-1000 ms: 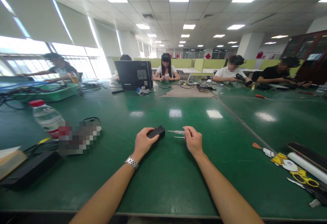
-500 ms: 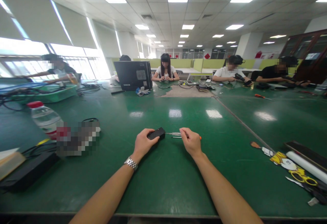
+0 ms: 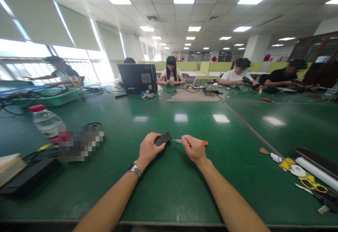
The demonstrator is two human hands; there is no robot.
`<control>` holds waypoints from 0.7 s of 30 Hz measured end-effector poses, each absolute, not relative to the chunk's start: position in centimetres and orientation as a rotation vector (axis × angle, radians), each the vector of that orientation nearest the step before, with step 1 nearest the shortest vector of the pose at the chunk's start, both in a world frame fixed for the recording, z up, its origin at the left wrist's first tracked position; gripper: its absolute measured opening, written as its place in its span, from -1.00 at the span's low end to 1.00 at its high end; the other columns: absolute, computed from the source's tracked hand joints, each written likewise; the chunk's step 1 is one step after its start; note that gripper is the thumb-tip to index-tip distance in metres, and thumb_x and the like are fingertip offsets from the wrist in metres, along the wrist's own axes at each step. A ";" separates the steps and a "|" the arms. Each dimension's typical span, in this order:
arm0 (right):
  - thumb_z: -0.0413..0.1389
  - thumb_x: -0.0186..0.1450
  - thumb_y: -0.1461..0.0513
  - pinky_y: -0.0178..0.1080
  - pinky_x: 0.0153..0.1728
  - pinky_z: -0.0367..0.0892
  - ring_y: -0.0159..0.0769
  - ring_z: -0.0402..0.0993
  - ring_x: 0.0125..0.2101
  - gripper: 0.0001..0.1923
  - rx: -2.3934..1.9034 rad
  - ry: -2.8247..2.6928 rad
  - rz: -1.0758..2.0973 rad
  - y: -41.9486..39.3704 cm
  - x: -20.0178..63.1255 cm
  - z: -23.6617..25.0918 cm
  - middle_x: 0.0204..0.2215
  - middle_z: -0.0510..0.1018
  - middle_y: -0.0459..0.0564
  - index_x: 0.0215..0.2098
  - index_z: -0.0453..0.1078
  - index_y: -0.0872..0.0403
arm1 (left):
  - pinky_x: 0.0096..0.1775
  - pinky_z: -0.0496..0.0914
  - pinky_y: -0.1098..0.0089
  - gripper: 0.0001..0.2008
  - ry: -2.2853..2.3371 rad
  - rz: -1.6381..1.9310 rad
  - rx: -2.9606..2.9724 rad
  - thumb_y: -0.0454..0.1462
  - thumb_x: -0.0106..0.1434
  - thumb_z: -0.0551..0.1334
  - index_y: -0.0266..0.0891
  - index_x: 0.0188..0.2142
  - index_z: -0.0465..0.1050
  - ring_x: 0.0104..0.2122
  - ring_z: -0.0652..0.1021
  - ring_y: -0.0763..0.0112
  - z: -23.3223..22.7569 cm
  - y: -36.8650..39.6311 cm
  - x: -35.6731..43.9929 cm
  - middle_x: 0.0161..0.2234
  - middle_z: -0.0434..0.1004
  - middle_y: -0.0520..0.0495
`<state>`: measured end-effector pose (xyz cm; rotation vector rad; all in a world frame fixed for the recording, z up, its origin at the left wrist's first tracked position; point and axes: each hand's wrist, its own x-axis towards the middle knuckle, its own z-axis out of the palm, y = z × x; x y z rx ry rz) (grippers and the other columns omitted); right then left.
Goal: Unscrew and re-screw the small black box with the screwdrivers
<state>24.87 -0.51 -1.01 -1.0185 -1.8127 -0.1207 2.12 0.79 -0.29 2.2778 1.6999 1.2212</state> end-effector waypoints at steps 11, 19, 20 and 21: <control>-0.08 0.35 0.11 -0.33 -0.38 0.19 -0.30 0.47 -0.43 -0.69 -1.408 -2.082 0.243 0.3 25.3 -1.3 -0.48 0.57 -0.08 -0.28 0.48 0.02 | -0.21 0.42 0.31 -0.70 1.677 1.282 2.005 -0.18 0.04 0.35 -0.25 -0.23 0.51 -0.28 0.55 0.23 -1.8 2.5 0.6 -0.26 0.57 -0.09; -0.09 0.34 0.19 -0.36 -0.38 0.12 -0.33 0.43 -0.39 -0.77 -1.496 -2.216 0.304 0.0 24.8 -1.1 -0.43 0.54 -0.06 -0.32 0.37 0.05 | -0.15 0.42 0.30 -0.69 1.454 1.238 2.088 -0.19 0.04 0.36 -0.22 -0.19 0.50 -0.24 0.55 0.24 -1.6 2.2 0.9 -0.23 0.57 -0.06; -0.09 0.33 0.20 -0.36 -0.38 0.11 -0.34 0.42 -0.41 -0.79 -1.508 -2.212 0.299 0.0 24.7 -1.0 -0.45 0.53 -0.07 -0.34 0.36 0.06 | -0.14 0.42 0.29 -0.68 1.432 1.227 2.101 -0.19 0.04 0.36 -0.22 -0.19 0.50 -0.23 0.55 0.23 -1.6 2.2 1.0 -0.23 0.57 -0.06; -0.09 0.32 0.22 -0.36 -0.39 0.10 -0.34 0.41 -0.42 -0.80 -1.516 -2.208 0.292 -0.1 24.5 -0.9 -0.47 0.51 -0.08 -0.36 0.34 0.06 | -0.14 0.42 0.28 -0.68 1.412 1.215 2.113 -0.19 0.05 0.36 -0.21 -0.19 0.49 -0.23 0.55 0.23 -1.6 2.1 1.1 -0.23 0.57 -0.06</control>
